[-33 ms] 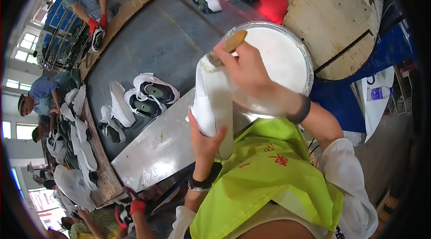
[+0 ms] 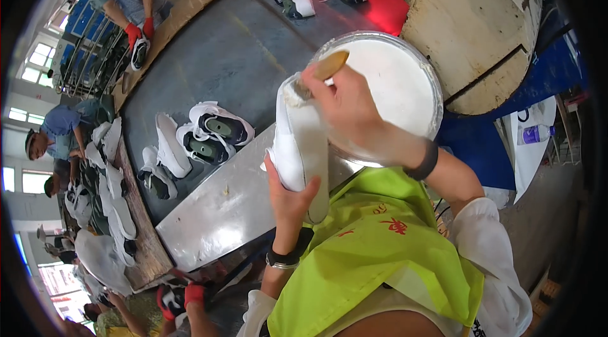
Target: Apply adhesive to the undersides of shoe soles using a brush in a manufacturing line.
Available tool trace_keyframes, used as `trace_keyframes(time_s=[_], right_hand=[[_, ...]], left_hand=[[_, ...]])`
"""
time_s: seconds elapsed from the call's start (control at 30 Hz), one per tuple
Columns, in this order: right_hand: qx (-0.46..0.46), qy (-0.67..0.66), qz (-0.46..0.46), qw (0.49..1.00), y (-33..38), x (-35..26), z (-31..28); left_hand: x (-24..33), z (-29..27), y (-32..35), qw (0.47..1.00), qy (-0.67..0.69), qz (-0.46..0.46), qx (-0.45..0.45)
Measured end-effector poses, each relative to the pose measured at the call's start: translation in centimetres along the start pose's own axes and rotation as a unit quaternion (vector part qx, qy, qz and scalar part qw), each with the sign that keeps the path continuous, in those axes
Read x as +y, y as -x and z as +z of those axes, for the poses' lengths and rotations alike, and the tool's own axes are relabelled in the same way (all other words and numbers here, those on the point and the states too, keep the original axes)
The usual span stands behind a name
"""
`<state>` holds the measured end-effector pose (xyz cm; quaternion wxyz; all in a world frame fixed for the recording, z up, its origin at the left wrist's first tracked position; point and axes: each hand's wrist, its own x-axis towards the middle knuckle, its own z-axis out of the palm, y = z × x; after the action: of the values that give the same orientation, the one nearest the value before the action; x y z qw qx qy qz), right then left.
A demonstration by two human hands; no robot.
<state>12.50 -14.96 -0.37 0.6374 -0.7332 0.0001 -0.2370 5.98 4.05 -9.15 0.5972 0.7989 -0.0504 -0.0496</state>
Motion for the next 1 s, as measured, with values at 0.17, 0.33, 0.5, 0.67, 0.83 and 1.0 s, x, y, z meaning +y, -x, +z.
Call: trace_keyframes(time_s=[0.17, 0.33, 0.5, 0.67, 0.83, 1.0], right_hand=[[-0.099, 0.11, -0.071, 0.986, 2.0, -1.7, -0.2], [-0.098, 0.092, -0.098, 0.986, 0.1, -3.3, -0.5], [-0.142, 0.159, -0.116, 0.97, 1.5, -2.3, 0.1], [-0.233, 0.241, -0.204, 0.92, 1.6, -2.9, -1.1], [-0.232, 0.209, -0.114, 0.943, 0.0, -4.6, -1.7], [-0.227, 0.173, -0.155, 0.946, 0.8, -3.2, -1.1]], left_hand=[[-0.2, -0.3, -0.5, 0.995, -0.068, 0.018, 0.065], [-0.3, -0.9, -0.1, 0.979, -0.155, 0.076, 0.107], [-0.3, -1.0, 0.2, 0.982, -0.152, 0.047, 0.099], [0.3, -1.4, 0.2, 0.978, -0.177, 0.05, 0.095], [0.3, -1.6, 0.2, 0.979, -0.178, 0.045, 0.09], [0.5, -1.7, -0.1, 0.983, -0.163, 0.037, 0.081]])
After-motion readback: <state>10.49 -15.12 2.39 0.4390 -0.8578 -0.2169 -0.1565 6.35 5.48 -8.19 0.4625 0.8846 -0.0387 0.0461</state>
